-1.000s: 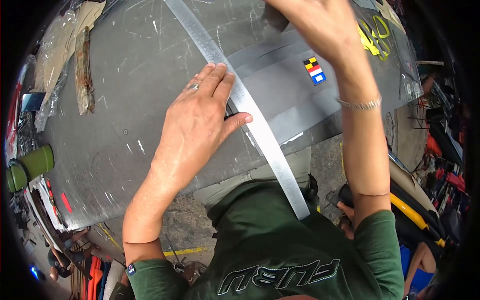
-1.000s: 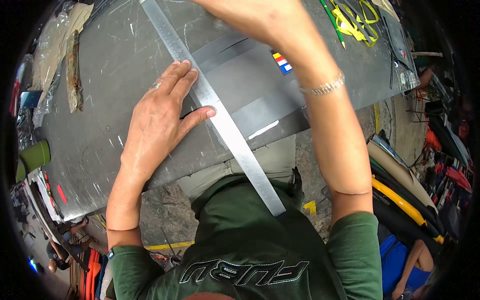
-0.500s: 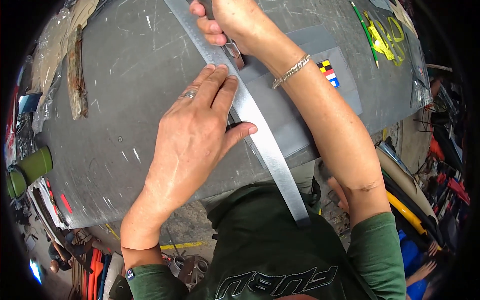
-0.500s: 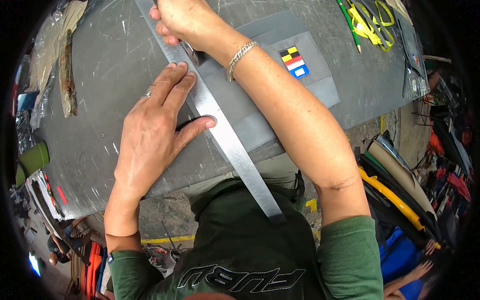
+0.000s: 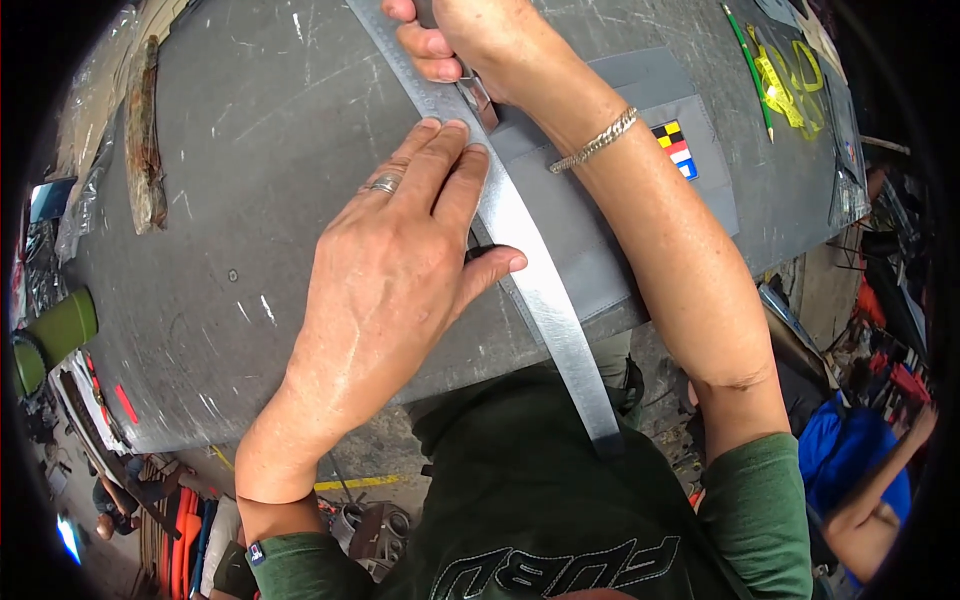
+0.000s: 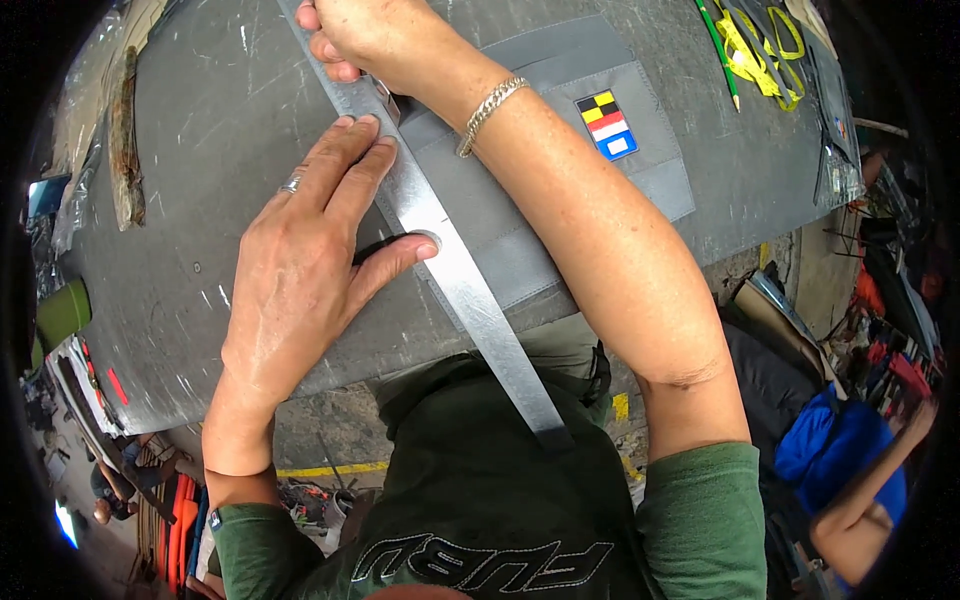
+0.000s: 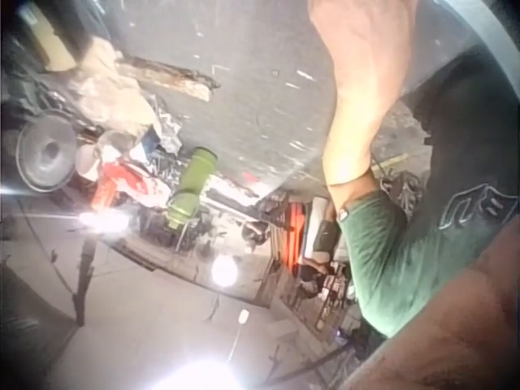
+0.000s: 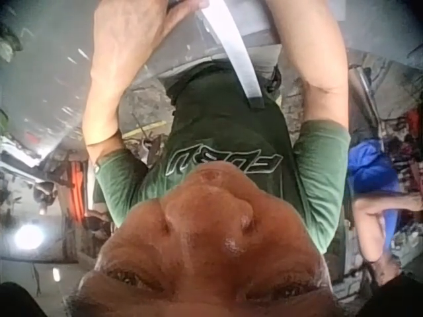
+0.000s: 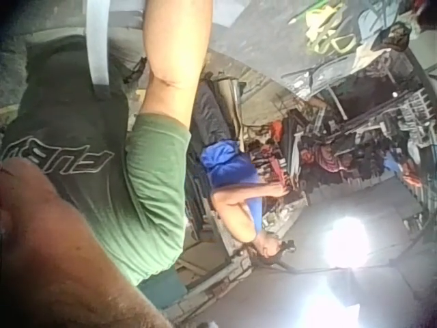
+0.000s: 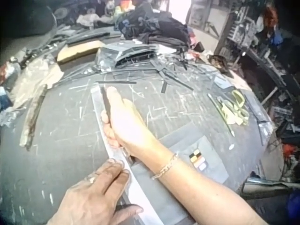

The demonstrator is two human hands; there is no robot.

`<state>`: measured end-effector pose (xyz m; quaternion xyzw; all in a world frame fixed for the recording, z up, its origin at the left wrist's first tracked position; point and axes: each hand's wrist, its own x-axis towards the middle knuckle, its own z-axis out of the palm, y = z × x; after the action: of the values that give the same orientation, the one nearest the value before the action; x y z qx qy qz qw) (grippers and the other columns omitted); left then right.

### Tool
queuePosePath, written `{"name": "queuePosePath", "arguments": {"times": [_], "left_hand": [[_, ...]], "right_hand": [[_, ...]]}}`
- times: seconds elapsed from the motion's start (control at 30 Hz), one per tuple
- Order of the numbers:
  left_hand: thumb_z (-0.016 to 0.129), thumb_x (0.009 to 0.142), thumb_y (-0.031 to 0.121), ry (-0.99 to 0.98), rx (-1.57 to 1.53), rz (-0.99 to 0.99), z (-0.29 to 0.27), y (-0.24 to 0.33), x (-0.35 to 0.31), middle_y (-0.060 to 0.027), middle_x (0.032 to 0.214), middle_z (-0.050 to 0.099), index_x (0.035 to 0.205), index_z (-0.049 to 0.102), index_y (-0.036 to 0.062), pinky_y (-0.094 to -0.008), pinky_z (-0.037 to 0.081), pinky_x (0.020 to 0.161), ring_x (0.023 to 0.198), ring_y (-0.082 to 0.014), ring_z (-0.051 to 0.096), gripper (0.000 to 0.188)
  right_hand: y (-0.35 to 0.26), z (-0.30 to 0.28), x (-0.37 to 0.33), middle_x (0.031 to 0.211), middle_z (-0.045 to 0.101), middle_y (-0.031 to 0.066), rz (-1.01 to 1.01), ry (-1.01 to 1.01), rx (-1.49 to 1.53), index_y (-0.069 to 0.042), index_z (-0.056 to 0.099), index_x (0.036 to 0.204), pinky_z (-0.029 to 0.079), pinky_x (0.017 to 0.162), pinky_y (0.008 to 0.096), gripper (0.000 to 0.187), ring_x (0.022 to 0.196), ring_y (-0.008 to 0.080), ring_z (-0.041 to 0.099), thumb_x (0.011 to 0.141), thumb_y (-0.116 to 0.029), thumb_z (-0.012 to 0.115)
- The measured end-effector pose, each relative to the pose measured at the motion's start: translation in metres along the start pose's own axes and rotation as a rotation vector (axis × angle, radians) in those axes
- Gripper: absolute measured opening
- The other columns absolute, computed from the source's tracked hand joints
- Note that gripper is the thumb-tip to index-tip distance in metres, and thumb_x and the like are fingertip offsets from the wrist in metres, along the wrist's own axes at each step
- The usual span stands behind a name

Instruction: Cutting pieces of grey synthetic fabric material using a metal ruler and a utility knife on a workbench.

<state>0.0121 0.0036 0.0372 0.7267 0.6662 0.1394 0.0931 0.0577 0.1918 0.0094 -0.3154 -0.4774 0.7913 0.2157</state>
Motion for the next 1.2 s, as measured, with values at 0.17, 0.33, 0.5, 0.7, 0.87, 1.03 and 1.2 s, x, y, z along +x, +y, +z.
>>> {"name": "queuePosePath", "arguments": {"times": [0.17,0.33,0.5,0.7,0.87,1.03,1.2], "left_hand": [[0.081,0.082,0.042,-0.007,-0.019,-0.004,0.001,-0.001,0.000,-0.0152,0.142,0.059,0.135,0.062,0.0002,-0.0422,0.054,0.103,0.132,-0.0329,0.059,0.070],[0.081,0.082,0.042,-0.004,-0.007,-0.002,0.000,0.000,0.000,-0.0151,0.142,0.059,0.135,0.061,0.0005,-0.0420,0.054,0.103,0.132,-0.0324,0.059,0.070],[0.081,0.082,0.042,0.001,-0.003,0.002,0.001,0.000,0.000,-0.0149,0.142,0.059,0.135,0.062,0.0007,-0.0416,0.054,0.103,0.132,-0.0323,0.059,0.070],[0.081,0.082,0.042,0.008,-0.015,0.001,0.001,0.000,0.000,-0.0150,0.141,0.059,0.134,0.062,0.0009,-0.0422,0.054,0.104,0.132,-0.0331,0.059,0.069],[0.081,0.082,0.041,0.015,-0.022,0.000,0.003,-0.001,-0.001,-0.0151,0.143,0.059,0.134,0.062,0.0009,-0.0430,0.053,0.105,0.134,-0.0334,0.058,0.069],[0.081,0.081,0.041,0.005,-0.028,0.000,0.001,-0.001,0.000,-0.0146,0.143,0.060,0.134,0.062,0.0013,-0.0431,0.053,0.106,0.134,-0.0335,0.058,0.069],[0.082,0.081,0.041,0.006,-0.024,-0.020,0.003,-0.005,-0.005,-0.0142,0.143,0.060,0.134,0.062,0.0013,-0.0427,0.053,0.106,0.133,-0.0338,0.059,0.069]], "right_hand": [[0.002,-0.001,-0.001,0.047,0.038,0.0023,0.000,-0.006,-0.002,-0.009,0.049,0.073,0.029,0.034,0.0323,0.064,0.033,0.0155,0.033,0.107,-0.062,0.036],[0.001,0.000,-0.001,0.047,0.037,0.0018,0.003,-0.011,-0.001,-0.009,0.048,0.073,0.029,0.034,0.0318,0.063,0.034,0.0151,0.033,0.107,-0.062,0.035],[0.000,0.001,-0.003,0.047,0.037,0.0015,-0.023,0.003,-0.010,-0.009,0.048,0.073,0.029,0.035,0.0315,0.064,0.034,0.0144,0.033,0.107,-0.061,0.034],[-0.002,0.002,-0.008,0.046,0.037,0.0017,-0.079,0.031,-0.054,-0.010,0.045,0.071,0.028,0.035,0.0311,0.066,0.033,0.0144,0.032,0.107,-0.063,0.031],[-0.003,0.016,-0.020,0.064,0.055,0.0107,-0.350,0.209,-0.570,0.004,0.057,0.100,0.043,0.045,0.0360,0.052,0.046,0.0206,0.051,0.108,-0.045,0.041],[0.010,-0.001,-0.004,0.098,0.067,0.0218,-0.915,0.388,-1.501,0.009,0.048,0.139,0.054,0.068,0.0407,0.044,0.074,0.0326,0.066,0.101,-0.013,0.052],[-0.014,0.015,-0.016,0.111,0.066,0.0315,-0.423,0.029,-0.553,0.005,0.050,0.137,0.052,0.090,0.0498,0.049,0.104,0.0508,0.063,0.089,0.004,0.056]]}}
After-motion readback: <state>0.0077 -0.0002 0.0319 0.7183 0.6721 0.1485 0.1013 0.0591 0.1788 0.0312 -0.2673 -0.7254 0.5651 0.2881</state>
